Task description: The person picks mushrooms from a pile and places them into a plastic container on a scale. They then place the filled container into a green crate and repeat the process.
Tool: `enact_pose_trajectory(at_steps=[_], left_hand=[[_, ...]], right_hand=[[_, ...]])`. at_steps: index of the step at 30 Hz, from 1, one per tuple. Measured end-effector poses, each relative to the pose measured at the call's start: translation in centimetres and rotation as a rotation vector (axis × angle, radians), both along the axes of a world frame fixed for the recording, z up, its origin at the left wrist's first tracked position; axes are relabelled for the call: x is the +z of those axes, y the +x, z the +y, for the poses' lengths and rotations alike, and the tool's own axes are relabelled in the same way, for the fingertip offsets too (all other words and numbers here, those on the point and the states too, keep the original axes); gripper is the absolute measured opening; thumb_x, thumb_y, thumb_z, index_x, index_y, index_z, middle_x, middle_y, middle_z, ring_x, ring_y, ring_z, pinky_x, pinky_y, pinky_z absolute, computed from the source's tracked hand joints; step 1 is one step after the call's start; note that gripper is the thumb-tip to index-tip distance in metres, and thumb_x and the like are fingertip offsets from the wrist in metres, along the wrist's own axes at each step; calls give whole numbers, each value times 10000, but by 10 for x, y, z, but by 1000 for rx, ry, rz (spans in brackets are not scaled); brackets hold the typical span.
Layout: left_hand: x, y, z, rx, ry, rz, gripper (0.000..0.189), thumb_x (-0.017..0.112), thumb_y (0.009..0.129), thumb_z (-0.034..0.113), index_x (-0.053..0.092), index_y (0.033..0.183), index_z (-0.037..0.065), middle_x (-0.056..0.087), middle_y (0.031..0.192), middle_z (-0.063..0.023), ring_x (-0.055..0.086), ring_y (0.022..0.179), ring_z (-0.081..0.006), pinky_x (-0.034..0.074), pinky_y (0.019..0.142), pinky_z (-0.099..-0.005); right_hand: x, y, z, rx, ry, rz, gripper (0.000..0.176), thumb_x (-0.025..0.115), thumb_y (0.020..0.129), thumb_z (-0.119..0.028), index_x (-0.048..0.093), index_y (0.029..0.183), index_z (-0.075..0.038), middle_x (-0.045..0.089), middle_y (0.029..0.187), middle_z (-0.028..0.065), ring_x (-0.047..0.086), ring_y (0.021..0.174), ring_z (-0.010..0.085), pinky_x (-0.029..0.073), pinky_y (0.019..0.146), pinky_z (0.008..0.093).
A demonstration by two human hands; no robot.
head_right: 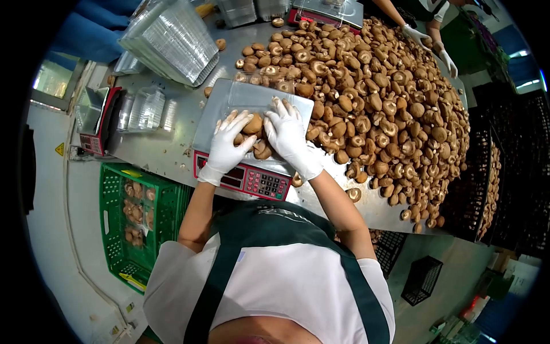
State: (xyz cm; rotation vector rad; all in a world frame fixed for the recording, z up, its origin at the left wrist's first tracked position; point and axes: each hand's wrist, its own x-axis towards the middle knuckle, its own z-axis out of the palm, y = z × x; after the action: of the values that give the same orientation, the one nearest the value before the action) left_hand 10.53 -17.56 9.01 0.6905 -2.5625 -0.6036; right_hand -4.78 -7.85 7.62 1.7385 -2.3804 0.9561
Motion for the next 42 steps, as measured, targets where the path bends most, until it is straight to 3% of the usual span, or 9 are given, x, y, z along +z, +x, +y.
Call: enact_pose_trajectory(at_steps=[7,11,16,19,22,26,35,40,42], left_hand=[[12,13,-22,63,1209,788,377,496,956,275,548,1232,24,499,1307,-136,430,1253,-250,280,1070,-346],[12,23,-57,343,1225,790,327,539,936,250,580,1179,35,547,1222,-80,481,1191,-198,344,1013,-324],[19,45,-46,294,1072,572,313,627,863,204,617,1131,44,581,1170,-49,532,1115,-200,394,954,-336],[18,48,-24,92,561,280,435,722,745,167,609,1153,68,595,1167,-81,541,1101,-229,401,962,-327],[-2,43,-15,-6,249,251,532,765,686,146,592,1184,82,568,1186,-107,508,1143,-262,409,975,-353],[-20,34,-17,190,404,375,403,768,712,161,648,1088,81,537,1213,-111,515,1132,-263,425,960,-345],[-29,33,-8,222,254,285,219,714,787,153,695,983,58,556,1211,-139,535,1111,-249,434,942,-327],[-24,59,-7,462,1111,704,345,615,888,172,574,1189,10,606,1102,-106,580,989,-178,472,847,-303],[-21,68,1,372,1101,627,392,591,911,207,517,1249,22,623,1030,-99,595,895,-139,494,748,-274]], right_hand=[[2,-39,18,-224,-173,-479,270,584,888,-211,635,1110,-66,593,1180,168,556,1093,247,423,952,322],[7,-68,17,-283,-99,-861,312,568,911,-224,613,1154,-34,671,942,69,599,822,109,465,751,221],[-5,-89,-4,-200,-159,-1248,372,568,922,-226,549,1239,-32,613,1128,63,567,952,128,448,804,249],[-6,-90,-19,-181,-172,-1307,367,570,924,-233,549,1238,-43,618,1112,43,574,929,119,449,786,246],[-1,-87,-27,-176,-240,-1339,378,565,927,-222,528,1257,-42,594,1165,60,578,1009,143,461,835,275],[16,-76,-16,-88,-417,-1261,422,507,956,-197,441,1304,33,549,1234,151,570,1086,227,464,923,327],[28,-34,66,-52,-186,-804,298,542,941,-263,645,1077,-19,655,977,64,594,894,132,462,812,256],[10,-7,87,-84,-198,-498,396,725,786,-223,613,1131,-64,637,1058,114,625,868,183,495,795,288],[5,1,93,-168,-82,-514,507,743,768,-269,569,1190,-49,669,989,117,649,848,178,494,808,297]])
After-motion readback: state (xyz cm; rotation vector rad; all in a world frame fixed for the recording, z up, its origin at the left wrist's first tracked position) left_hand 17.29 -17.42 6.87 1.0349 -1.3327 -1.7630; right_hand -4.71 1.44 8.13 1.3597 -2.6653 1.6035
